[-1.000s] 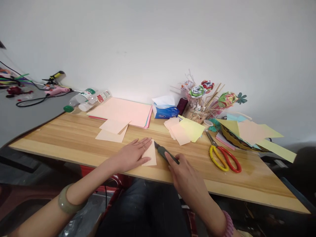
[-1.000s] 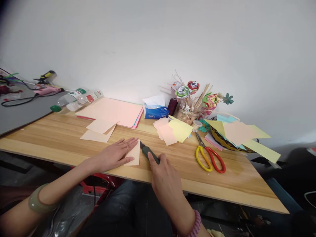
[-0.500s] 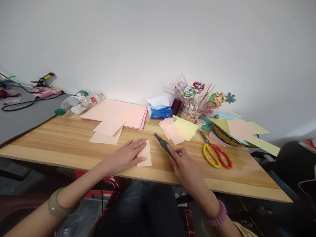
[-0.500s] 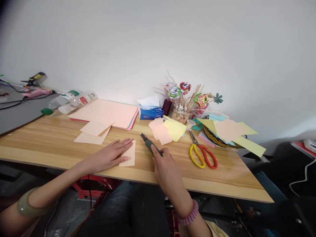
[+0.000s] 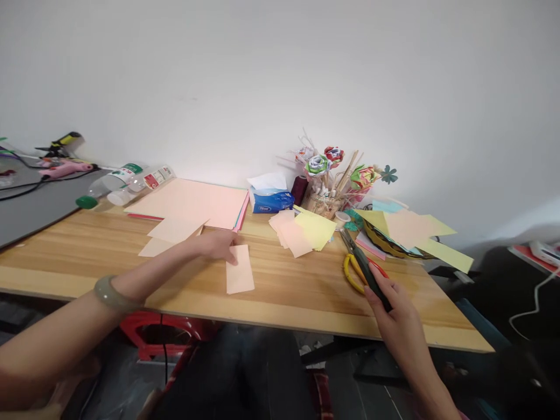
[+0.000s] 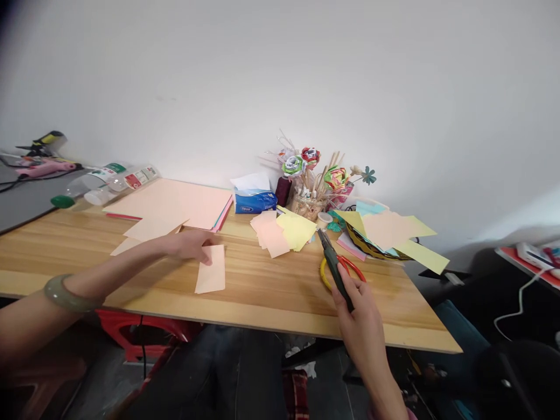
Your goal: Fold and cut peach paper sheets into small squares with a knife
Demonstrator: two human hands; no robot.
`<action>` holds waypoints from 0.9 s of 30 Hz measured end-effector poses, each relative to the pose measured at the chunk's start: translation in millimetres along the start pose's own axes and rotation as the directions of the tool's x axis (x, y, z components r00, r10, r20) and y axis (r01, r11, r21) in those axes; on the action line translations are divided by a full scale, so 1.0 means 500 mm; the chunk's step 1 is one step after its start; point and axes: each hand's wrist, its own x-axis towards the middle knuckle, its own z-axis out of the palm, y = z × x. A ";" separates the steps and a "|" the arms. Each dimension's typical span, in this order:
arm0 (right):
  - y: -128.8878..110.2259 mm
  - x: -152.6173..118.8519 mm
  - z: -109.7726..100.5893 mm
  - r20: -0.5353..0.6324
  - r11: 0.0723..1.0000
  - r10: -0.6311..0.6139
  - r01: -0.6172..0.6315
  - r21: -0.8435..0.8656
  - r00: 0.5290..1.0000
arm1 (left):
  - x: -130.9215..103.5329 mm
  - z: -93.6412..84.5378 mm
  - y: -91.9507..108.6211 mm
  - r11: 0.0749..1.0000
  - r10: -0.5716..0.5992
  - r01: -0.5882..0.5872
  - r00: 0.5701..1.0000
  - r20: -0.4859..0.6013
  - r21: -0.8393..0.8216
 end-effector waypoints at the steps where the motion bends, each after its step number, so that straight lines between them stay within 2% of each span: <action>1: 0.003 -0.004 -0.001 -0.002 1.000 0.003 -0.003 0.011 1.000 | 0.003 -0.006 0.006 1.000 0.009 -0.009 0.999 0.033 -0.012; 4: 0.007 -0.014 -0.003 -0.010 0.999 0.017 -0.016 0.027 1.000 | 0.019 -0.018 0.035 0.996 0.054 -0.049 0.995 0.082 -0.072; 6: 0.009 -0.018 -0.004 -0.015 0.999 0.028 -0.028 0.022 0.999 | 0.045 -0.018 0.061 0.988 0.094 -0.087 0.994 0.050 -0.130; 8: 0.012 -0.019 -0.004 -0.014 0.999 0.040 -0.040 0.001 0.999 | 0.086 -0.017 0.085 0.976 0.112 -0.120 0.992 -0.054 -0.181; 10: 0.016 -0.018 -0.004 -0.006 0.998 0.057 -0.057 -0.038 0.998 | 0.131 -0.020 0.099 0.969 0.082 -0.125 0.977 -0.199 -0.215; 12: 0.023 -0.015 -0.003 0.002 0.991 0.083 -0.083 -0.101 0.997 | 0.162 -0.032 0.094 0.966 0.016 -0.103 0.938 -0.345 -0.235; 14: 0.031 -0.009 -0.002 0.009 0.976 0.118 -0.115 -0.186 0.993 | 0.164 -0.056 0.067 0.966 -0.052 -0.070 0.888 -0.456 -0.247; 17: 0.046 0.011 0.002 0.011 0.937 0.157 -0.145 -0.319 0.988 | 0.099 -0.106 -0.008 0.972 -0.104 -0.026 0.843 -0.527 -0.234; 19: 0.055 0.032 0.010 0.011 0.908 0.162 -0.145 -0.393 0.987 | 0.024 -0.134 -0.064 0.979 -0.135 0.025 0.827 -0.545 -0.204; 21: 0.060 0.056 0.021 0.012 0.884 0.149 -0.128 -0.450 0.989 | -0.057 -0.146 -0.111 0.983 -0.172 0.100 0.813 -0.557 -0.157; 24: 0.063 0.090 0.040 0.025 0.862 0.087 -0.062 -0.504 0.996 | -0.148 -0.125 -0.151 0.981 -0.193 0.173 0.823 -0.534 -0.088; 27: 0.058 0.111 0.049 0.034 0.852 -0.014 0.030 -0.523 0.999 | -0.186 -0.075 -0.161 0.982 -0.166 0.189 0.846 -0.506 -0.006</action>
